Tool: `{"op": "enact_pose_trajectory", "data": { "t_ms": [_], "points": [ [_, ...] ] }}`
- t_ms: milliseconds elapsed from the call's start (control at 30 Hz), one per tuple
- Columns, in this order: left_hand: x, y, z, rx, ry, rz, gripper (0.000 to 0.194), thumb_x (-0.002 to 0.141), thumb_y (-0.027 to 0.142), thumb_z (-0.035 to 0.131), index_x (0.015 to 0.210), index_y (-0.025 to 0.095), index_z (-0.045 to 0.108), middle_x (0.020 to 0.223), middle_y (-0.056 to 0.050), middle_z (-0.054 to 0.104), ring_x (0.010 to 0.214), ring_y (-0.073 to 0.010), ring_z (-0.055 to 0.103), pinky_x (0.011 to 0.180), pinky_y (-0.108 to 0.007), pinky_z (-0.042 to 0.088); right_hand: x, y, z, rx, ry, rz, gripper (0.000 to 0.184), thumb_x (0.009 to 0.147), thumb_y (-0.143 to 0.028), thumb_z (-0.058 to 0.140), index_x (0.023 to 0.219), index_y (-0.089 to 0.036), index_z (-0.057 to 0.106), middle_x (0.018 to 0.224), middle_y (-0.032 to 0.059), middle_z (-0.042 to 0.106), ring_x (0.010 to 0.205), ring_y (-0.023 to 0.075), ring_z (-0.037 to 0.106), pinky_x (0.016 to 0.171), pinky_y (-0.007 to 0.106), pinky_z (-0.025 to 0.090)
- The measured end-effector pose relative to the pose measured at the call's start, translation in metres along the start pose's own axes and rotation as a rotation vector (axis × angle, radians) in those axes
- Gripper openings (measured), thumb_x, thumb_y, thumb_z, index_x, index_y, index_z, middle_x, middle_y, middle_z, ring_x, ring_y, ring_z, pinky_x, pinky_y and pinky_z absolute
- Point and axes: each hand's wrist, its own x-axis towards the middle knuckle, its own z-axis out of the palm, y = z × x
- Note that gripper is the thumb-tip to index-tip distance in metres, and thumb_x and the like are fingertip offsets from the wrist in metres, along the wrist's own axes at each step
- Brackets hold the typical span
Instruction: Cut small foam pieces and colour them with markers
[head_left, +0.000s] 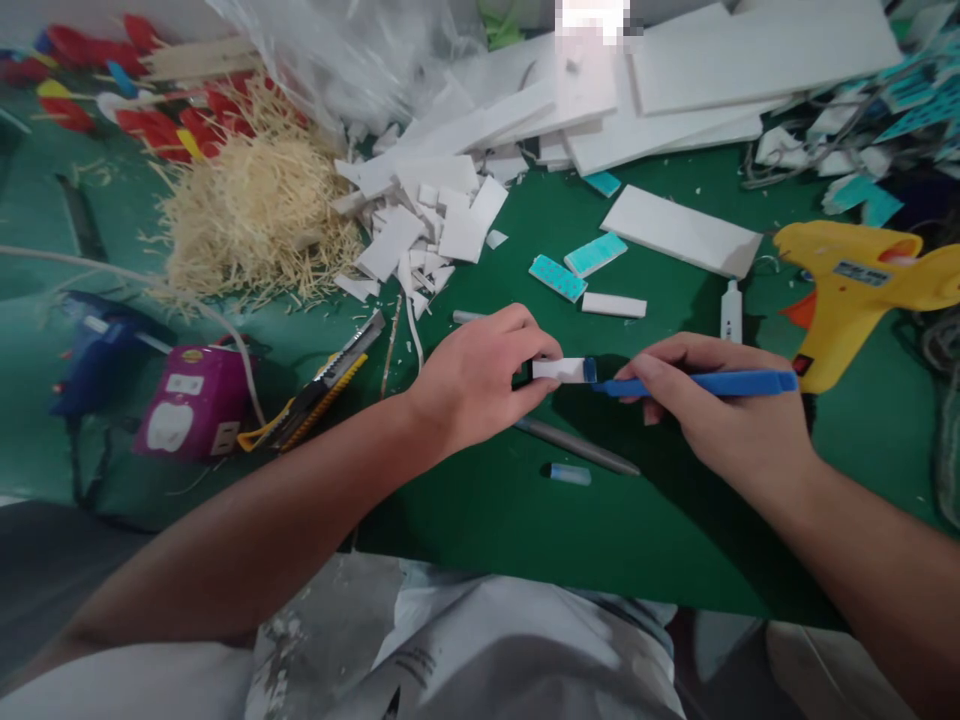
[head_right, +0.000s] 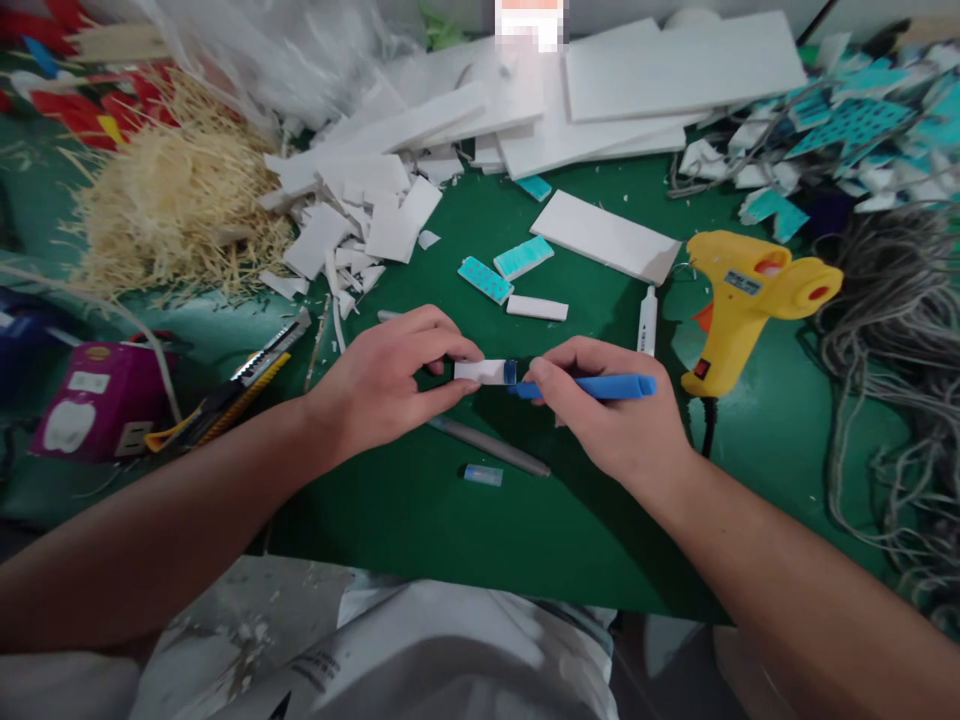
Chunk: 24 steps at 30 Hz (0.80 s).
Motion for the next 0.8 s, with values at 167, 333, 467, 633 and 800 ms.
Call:
{"op": "enact_pose_trajectory", "data": {
  "t_ms": [167,333,467,633,800],
  "points": [
    [-0.0004,-0.0001,0.0001,0.001,-0.008,-0.01,0.014,0.093,0.023,0.07,0.106,0.018,0.074,0.098,-0.002,0.065,0.078,-0.0134,0.062,0.073,-0.026,0.049,-0.0009,0.0018,0.0007,-0.036,0.011,-0.035,0.019,0.085,-0.04,0.075,0.071,-0.027,0.075,0.051,-0.0019,0.063,0.044,0.0134,0.055,0.042,0.027,0.039],
    [-0.0004,-0.0003,0.0008,-0.007,0.015,0.0,0.013,0.092,0.023,0.072,0.104,0.018,0.074,0.097,-0.002,0.065,0.074,-0.0119,0.059,0.069,-0.024,0.047,-0.0004,-0.0008,-0.001,-0.032,-0.009,-0.011,0.019,0.084,-0.04,0.074,0.073,-0.026,0.077,0.054,-0.0006,0.065,0.046,0.014,0.057,0.044,0.027,0.041],
    [-0.0003,-0.0002,0.0004,-0.004,0.006,-0.009,0.013,0.092,0.023,0.072,0.104,0.018,0.074,0.097,-0.002,0.065,0.075,-0.0124,0.06,0.069,-0.024,0.048,0.0009,-0.0009,-0.0015,-0.033,-0.031,0.01,0.02,0.083,-0.041,0.075,0.072,-0.025,0.076,0.051,-0.0014,0.062,0.043,0.0134,0.054,0.042,0.027,0.038],
    [-0.0002,0.0003,0.0007,0.01,-0.002,-0.011,0.013,0.094,0.024,0.07,0.106,0.019,0.073,0.098,-0.002,0.065,0.078,-0.0136,0.061,0.072,-0.025,0.049,0.0013,0.0026,0.0004,-0.001,0.026,-0.018,0.023,0.085,-0.045,0.075,0.073,-0.026,0.078,0.052,-0.0013,0.062,0.043,0.0134,0.054,0.042,0.028,0.039],
    [-0.0002,0.0001,0.0015,0.008,0.008,-0.006,0.014,0.093,0.024,0.072,0.106,0.019,0.074,0.099,-0.003,0.066,0.079,-0.0142,0.062,0.071,-0.025,0.048,0.0017,-0.0001,-0.0002,-0.023,-0.03,0.004,0.026,0.082,-0.047,0.077,0.068,-0.025,0.075,0.047,-0.0015,0.06,0.04,0.0127,0.052,0.039,0.026,0.036]
  ]
}}
